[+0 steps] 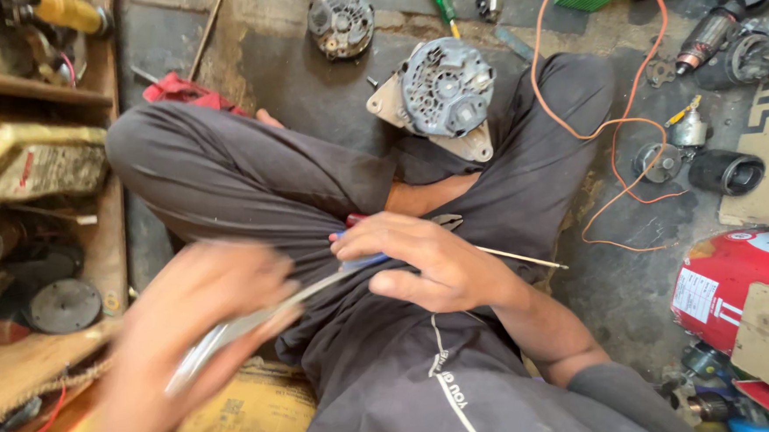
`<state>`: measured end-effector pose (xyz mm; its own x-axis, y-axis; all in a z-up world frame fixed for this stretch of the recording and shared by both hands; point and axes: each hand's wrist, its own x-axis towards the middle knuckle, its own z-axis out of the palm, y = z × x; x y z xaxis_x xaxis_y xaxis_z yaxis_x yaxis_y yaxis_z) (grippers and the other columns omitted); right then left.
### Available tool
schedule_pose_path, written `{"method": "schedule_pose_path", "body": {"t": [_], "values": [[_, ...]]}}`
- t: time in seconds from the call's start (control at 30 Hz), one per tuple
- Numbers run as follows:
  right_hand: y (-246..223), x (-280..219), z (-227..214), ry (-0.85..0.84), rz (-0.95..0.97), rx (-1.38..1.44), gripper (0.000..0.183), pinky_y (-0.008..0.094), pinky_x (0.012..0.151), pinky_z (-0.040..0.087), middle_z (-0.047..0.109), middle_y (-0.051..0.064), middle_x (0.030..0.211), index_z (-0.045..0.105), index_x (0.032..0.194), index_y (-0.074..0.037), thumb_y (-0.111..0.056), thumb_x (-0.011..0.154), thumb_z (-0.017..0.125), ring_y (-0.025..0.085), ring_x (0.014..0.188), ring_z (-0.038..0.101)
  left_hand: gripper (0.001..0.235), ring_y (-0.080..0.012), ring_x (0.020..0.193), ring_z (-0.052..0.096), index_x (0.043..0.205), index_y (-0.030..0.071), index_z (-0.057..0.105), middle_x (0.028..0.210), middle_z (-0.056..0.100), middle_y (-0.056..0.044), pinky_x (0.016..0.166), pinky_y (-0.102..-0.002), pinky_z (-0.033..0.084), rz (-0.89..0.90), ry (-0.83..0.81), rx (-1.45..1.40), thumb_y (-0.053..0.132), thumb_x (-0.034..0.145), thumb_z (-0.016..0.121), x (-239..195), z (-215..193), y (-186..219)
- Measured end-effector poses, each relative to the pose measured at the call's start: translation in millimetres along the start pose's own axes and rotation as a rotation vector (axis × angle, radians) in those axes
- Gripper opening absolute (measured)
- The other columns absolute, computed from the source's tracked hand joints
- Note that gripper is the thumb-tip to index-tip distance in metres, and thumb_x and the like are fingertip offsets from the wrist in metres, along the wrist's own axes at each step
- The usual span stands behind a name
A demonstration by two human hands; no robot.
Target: The person sits on the floor and works on a disassembled alternator. They connect wires to the slip rings, then use a screwdriver and a wrench to tighten bolts on the housing. The person also uses pliers to adjust components and briefly reaches into a box of tools.
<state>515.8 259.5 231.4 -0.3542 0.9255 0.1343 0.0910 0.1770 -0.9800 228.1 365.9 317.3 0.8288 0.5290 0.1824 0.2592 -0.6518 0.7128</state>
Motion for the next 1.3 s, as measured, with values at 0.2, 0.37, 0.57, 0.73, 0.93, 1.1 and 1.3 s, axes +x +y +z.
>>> {"method": "schedule_pose_path", "body": {"t": [0.2,0.37,0.57,0.73,0.93,1.1,1.3], "values": [[11,-56,-21,0.732,0.542,0.083,0.038,0.026,0.06,0.039,0.054,0.001,0.075,0.077,0.111,0.002,-0.03,0.109,0.058,0.009,0.067,0.046,0.074,-0.0369,0.132,0.053,0.137,0.004,0.052,0.141,0.054,-0.017,0.113,-0.045,0.043,0.127,0.198,-0.129,0.041,0.085,0.09,154,117,-58],[6,-91,-56,1.009,0.447,-0.636,0.02,0.027,0.067,0.038,0.049,0.001,0.084,0.073,0.121,-0.001,-0.015,0.107,0.069,0.009,0.076,0.047,0.125,-0.0485,0.133,0.036,0.148,-0.001,0.037,0.148,0.037,-0.029,0.109,-0.056,0.031,-0.137,0.435,0.161,0.063,0.058,0.094,189,204,-50],[10,-91,-53,1.02,0.435,-0.735,0.02,0.029,0.066,0.036,0.046,0.003,0.082,0.073,0.119,0.0,-0.014,0.105,0.074,0.011,0.074,0.044,0.109,-0.0424,0.137,0.042,0.152,0.004,0.038,0.153,0.041,-0.019,0.119,-0.05,0.036,-0.087,0.321,-0.004,0.043,0.069,0.096,182,225,-79],[11,-79,-47,1.015,0.428,-0.667,0.019,0.028,0.063,0.034,0.045,0.002,0.079,0.074,0.116,0.0,-0.015,0.104,0.075,0.01,0.071,0.043,0.108,-0.0424,0.141,0.044,0.148,0.008,0.044,0.152,0.047,-0.016,0.12,-0.051,0.034,0.333,-0.038,-0.163,0.038,0.06,0.099,208,175,-119],[4,-83,-41,1.003,0.416,-0.642,0.019,0.027,0.064,0.033,0.047,0.001,0.08,0.073,0.115,0.001,-0.015,0.104,0.073,0.008,0.072,0.044,0.109,-0.0419,0.143,0.042,0.149,0.016,0.047,0.159,0.043,-0.012,0.118,-0.053,0.032,0.374,-0.19,-0.162,0.038,0.054,0.097,222,166,-129],[1,-84,-37,0.974,0.476,-0.631,0.02,0.027,0.063,0.032,0.047,0.001,0.079,0.072,0.114,0.002,-0.015,0.104,0.073,0.008,0.072,0.042,0.088,-0.0445,0.147,0.034,0.141,0.025,0.061,0.163,0.038,-0.008,0.12,-0.058,0.029,0.363,-0.052,-0.182,0.038,0.061,0.096,205,175,-129],[-9,-85,-33,0.989,0.489,-0.634,0.02,0.026,0.065,0.034,0.05,0.001,0.081,0.071,0.113,0.003,-0.015,0.105,0.071,0.007,0.074,0.045,0.073,-0.0442,0.152,0.03,0.139,0.03,0.065,0.165,0.035,-0.007,0.123,-0.061,0.027,0.335,0.017,-0.152,0.036,0.072,0.093,189,179,-125]]}}
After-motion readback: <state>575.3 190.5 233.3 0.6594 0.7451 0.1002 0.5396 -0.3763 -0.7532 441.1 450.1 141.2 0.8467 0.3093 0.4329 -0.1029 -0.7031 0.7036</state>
